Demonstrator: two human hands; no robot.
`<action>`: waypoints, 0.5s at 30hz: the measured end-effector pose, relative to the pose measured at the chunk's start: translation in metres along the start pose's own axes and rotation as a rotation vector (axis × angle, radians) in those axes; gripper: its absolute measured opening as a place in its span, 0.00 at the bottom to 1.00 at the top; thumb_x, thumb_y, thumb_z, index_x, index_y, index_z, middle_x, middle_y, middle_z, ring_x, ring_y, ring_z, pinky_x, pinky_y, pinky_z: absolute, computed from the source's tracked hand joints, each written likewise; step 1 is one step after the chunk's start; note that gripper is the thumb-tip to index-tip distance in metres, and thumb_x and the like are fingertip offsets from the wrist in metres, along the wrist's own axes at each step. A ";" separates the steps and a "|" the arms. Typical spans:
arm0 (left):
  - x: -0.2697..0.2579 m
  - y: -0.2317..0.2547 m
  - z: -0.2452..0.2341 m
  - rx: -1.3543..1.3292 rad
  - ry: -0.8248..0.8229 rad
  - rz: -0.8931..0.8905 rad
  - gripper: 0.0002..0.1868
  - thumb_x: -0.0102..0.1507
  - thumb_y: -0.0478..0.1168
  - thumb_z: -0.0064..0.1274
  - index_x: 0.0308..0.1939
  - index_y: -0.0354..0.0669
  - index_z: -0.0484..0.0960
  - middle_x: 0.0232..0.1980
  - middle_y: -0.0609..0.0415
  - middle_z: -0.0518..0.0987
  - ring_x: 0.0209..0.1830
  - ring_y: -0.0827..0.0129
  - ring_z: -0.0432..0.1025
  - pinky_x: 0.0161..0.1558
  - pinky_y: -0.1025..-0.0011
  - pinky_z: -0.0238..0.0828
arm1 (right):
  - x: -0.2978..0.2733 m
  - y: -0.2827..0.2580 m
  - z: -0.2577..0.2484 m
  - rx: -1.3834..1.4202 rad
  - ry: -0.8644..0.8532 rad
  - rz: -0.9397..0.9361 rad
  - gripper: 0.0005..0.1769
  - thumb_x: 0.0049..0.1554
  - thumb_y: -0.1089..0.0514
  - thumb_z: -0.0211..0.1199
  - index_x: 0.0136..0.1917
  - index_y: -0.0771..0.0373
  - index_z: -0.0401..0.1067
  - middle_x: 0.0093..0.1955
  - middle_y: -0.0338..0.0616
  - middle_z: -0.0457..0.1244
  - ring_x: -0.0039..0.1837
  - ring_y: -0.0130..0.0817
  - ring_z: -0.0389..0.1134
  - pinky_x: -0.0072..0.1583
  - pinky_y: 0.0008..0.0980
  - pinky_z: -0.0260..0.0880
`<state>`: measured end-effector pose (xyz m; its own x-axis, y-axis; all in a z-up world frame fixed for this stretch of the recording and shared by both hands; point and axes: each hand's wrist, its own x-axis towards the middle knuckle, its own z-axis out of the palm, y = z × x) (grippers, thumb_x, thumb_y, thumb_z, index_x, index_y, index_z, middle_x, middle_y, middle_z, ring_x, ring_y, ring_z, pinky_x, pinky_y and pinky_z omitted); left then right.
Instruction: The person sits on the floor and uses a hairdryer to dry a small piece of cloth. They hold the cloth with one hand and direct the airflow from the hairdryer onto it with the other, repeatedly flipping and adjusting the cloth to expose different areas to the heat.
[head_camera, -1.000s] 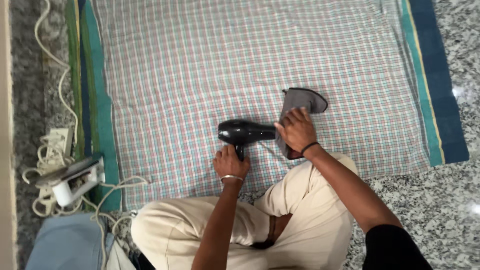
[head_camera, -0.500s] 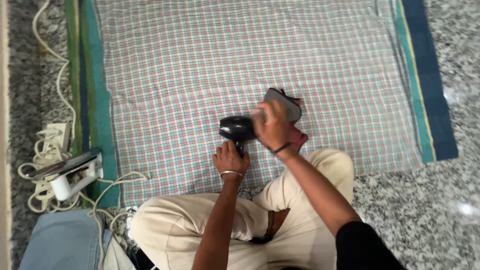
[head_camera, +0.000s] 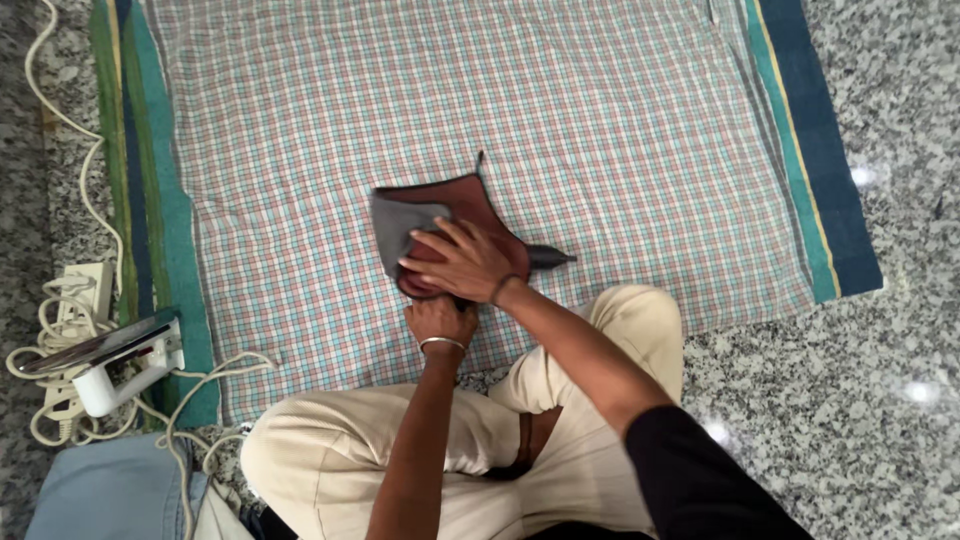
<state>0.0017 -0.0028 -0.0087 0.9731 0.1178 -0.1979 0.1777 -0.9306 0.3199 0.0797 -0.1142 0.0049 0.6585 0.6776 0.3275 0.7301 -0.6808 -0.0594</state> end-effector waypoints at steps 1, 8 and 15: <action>0.002 -0.001 -0.002 0.022 -0.102 -0.049 0.21 0.62 0.59 0.58 0.45 0.46 0.86 0.48 0.46 0.84 0.50 0.52 0.75 0.58 0.55 0.66 | 0.009 -0.006 0.003 0.000 -0.072 0.042 0.25 0.64 0.34 0.53 0.74 0.30 0.65 0.80 0.36 0.52 0.79 0.51 0.51 0.72 0.59 0.58; -0.006 0.001 -0.004 -0.083 0.220 0.089 0.24 0.48 0.49 0.65 0.45 0.42 0.83 0.48 0.46 0.81 0.52 0.50 0.72 0.50 0.52 0.66 | -0.022 0.026 -0.018 0.097 -0.171 -0.014 0.30 0.59 0.40 0.58 0.75 0.35 0.65 0.83 0.38 0.46 0.81 0.49 0.47 0.73 0.53 0.58; -0.007 0.000 -0.004 -0.057 0.186 0.077 0.26 0.48 0.48 0.65 0.46 0.40 0.78 0.46 0.49 0.77 0.47 0.52 0.71 0.47 0.52 0.66 | -0.120 0.111 -0.092 -0.134 -0.762 -0.109 0.23 0.57 0.45 0.60 0.66 0.44 0.71 0.83 0.49 0.45 0.76 0.43 0.51 0.75 0.49 0.58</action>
<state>-0.0043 -0.0025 -0.0035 0.9935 0.1141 0.0021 0.1047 -0.9188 0.3805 0.0650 -0.2963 0.0454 0.5638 0.7136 -0.4158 0.8013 -0.5946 0.0660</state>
